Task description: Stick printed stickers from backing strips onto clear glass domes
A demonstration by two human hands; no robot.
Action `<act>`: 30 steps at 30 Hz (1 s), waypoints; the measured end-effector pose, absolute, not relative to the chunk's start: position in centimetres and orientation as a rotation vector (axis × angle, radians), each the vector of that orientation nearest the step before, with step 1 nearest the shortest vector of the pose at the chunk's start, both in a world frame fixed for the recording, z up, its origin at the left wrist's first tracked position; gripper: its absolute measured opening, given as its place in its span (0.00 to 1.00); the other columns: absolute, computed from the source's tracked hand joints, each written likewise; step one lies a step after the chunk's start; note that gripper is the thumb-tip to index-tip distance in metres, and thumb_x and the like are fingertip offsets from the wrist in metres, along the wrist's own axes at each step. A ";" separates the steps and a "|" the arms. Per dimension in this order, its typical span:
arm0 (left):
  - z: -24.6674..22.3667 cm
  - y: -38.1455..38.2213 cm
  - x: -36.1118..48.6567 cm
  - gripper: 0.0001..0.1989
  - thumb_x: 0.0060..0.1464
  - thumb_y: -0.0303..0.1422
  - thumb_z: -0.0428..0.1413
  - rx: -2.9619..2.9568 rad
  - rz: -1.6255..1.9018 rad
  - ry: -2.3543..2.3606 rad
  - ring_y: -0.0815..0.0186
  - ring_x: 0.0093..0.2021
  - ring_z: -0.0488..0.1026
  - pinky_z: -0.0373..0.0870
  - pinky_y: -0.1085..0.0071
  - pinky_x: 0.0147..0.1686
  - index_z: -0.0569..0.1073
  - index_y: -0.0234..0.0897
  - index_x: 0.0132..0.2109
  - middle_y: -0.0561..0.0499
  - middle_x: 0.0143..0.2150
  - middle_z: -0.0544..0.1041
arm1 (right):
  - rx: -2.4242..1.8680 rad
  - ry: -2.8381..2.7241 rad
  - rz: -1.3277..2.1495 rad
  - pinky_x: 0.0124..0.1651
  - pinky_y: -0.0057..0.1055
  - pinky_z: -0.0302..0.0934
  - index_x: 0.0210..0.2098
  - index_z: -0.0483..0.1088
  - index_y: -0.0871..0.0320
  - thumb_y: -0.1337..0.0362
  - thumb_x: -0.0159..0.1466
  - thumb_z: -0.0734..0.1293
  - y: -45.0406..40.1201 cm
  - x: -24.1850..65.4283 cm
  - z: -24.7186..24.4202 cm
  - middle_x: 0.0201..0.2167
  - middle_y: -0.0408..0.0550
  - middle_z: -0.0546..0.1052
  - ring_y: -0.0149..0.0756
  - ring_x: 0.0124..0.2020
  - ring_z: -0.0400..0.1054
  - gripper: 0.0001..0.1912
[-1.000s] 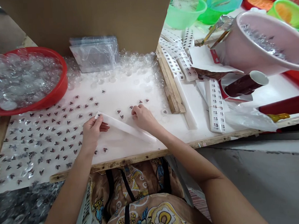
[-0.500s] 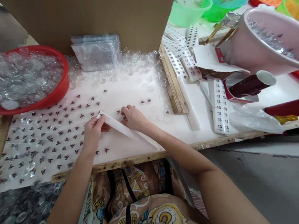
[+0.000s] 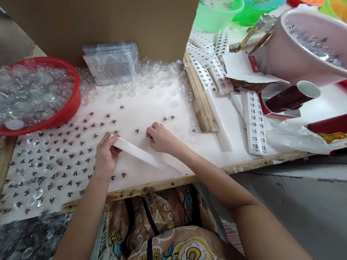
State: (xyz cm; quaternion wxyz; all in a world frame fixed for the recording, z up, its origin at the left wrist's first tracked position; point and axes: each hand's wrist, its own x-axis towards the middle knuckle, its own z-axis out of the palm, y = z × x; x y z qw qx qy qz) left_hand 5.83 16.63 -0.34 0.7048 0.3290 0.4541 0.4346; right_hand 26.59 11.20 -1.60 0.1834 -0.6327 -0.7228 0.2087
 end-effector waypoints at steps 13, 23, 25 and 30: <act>-0.4 16.0 6.4 0.12 0.47 0.38 0.64 0.858 0.861 0.926 0.72 0.17 0.65 0.63 0.75 0.20 0.71 0.37 0.35 0.60 0.18 0.66 | -1.770 -1.659 0.973 0.34 0.29 0.59 0.31 0.66 0.58 0.74 0.50 0.66 10.9 27.0 -1.5 0.30 0.43 0.67 0.30 0.28 0.62 0.09; 0.4 14.9 6.3 0.14 0.53 0.43 0.61 1.241 0.536 0.835 0.75 0.16 0.62 0.58 0.77 0.19 0.76 0.35 0.34 0.57 0.17 0.67 | -1.040 -1.079 1.562 0.36 0.27 0.63 0.32 0.69 0.58 0.61 0.52 0.77 10.9 25.7 -0.4 0.27 0.41 0.74 0.27 0.30 0.68 0.15; 0.6 14.8 6.3 0.14 0.53 0.43 0.61 1.226 0.540 0.830 0.75 0.15 0.62 0.58 0.77 0.18 0.76 0.35 0.34 0.57 0.16 0.67 | -1.004 -1.042 1.581 0.35 0.26 0.63 0.32 0.69 0.58 0.60 0.52 0.77 11.0 25.5 -0.7 0.26 0.41 0.74 0.26 0.29 0.68 0.15; 0.9 14.8 6.2 0.12 0.51 0.41 0.63 1.178 0.519 0.827 0.75 0.15 0.63 0.58 0.77 0.17 0.76 0.35 0.34 0.58 0.17 0.68 | -0.955 -0.999 1.628 0.33 0.25 0.64 0.32 0.70 0.58 0.58 0.51 0.79 11.1 25.4 -1.5 0.26 0.40 0.75 0.26 0.28 0.68 0.18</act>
